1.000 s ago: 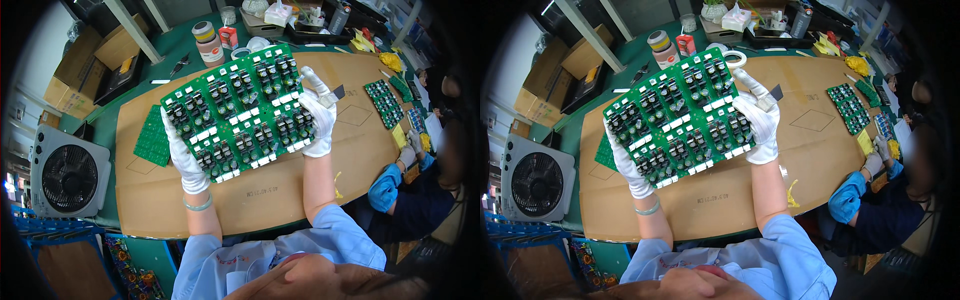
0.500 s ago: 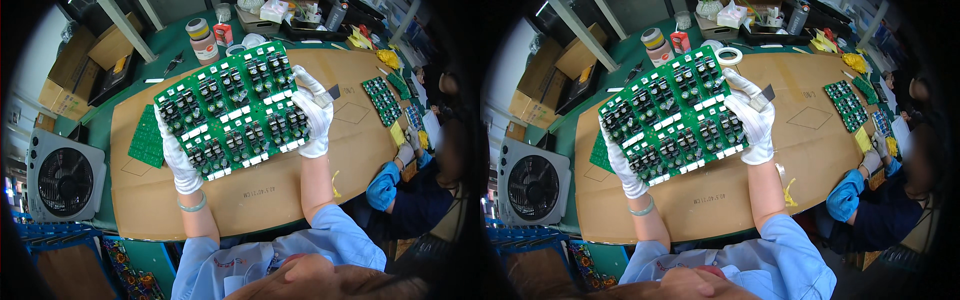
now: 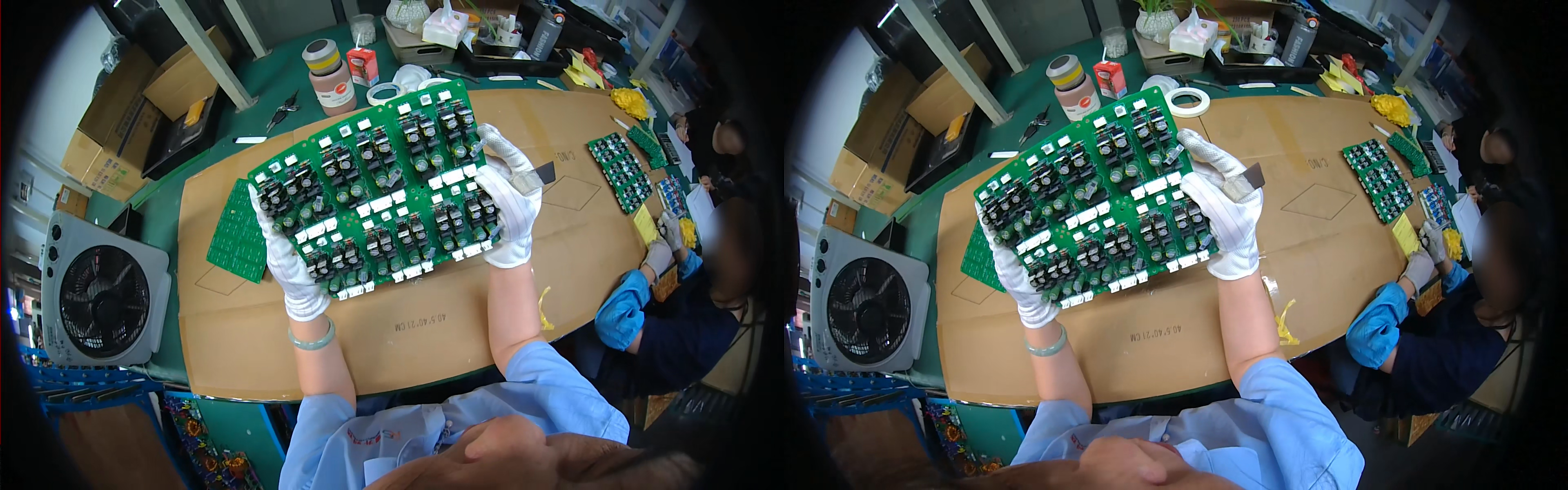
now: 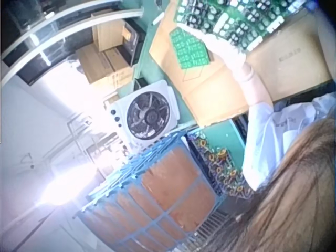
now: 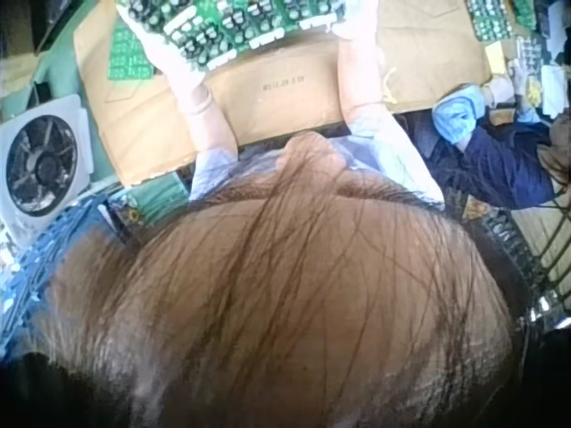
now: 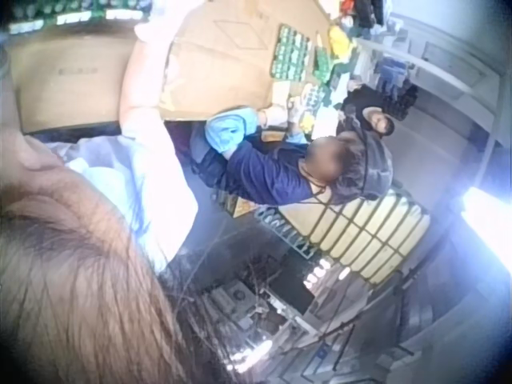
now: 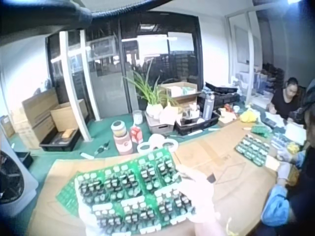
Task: The person holds a green circuit board with both hands, rotating it to view both sides and the edges. They use a small metal tool to point at or touch specific components on the board. The person then places the board down and picks up another one to repeat the inspection process.
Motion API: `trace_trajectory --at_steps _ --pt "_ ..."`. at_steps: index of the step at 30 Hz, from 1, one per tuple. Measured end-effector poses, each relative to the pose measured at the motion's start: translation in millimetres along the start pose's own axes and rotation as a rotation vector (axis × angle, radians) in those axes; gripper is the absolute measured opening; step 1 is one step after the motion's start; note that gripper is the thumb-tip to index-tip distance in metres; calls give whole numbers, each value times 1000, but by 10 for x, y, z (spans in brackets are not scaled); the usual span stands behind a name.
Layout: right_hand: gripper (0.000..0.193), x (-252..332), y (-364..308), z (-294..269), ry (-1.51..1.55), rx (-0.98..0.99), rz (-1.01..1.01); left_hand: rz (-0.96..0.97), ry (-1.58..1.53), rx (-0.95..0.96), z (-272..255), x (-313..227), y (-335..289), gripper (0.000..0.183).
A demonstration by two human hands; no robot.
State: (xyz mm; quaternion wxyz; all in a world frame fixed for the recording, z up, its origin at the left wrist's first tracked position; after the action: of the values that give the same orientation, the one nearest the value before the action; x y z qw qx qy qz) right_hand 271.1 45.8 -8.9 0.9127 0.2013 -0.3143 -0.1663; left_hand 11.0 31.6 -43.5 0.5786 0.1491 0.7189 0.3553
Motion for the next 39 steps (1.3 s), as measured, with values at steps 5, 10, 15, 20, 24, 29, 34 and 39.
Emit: trace_trajectory --at_steps 5,10,15,20,24,29,34,39 --pt "41 13 11 -2 -13 1 38 -38 -94 2 32 -61 16 66" --pt "41 7 19 13 11 -19 36 -125 -154 7 53 -144 15 78" --pt "42 -25 29 -52 -116 -11 -25 -2 -30 34 -2 7 5 72" --pt "46 -36 43 -43 1 -71 37 -58 -67 58 39 -129 13 63" --pt "44 -83 45 -89 -3 -93 35 18 126 78 21 -142 10 57" --pt "42 -127 64 -140 -8 -109 -13 -43 14 53 18 -176 40 62" --pt "39 -172 65 -135 -77 -90 -73 -144 -96 48 1 -138 32 64" --pt "38 -145 79 -105 20 -126 -39 -128 -124 63 43 -129 20 67"
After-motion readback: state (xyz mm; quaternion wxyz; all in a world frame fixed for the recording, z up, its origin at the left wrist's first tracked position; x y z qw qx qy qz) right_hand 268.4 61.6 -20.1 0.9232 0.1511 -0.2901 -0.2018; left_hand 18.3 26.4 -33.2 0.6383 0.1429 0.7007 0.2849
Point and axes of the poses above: each hand's wrist, its own y-axis towards the middle knuckle, its own z-axis out of the palm, x = y × z, the point moved 1 cm from there along y, towards the middle knuckle, and after that the axes turned 10 degrees about y, right-handed, at the moved point
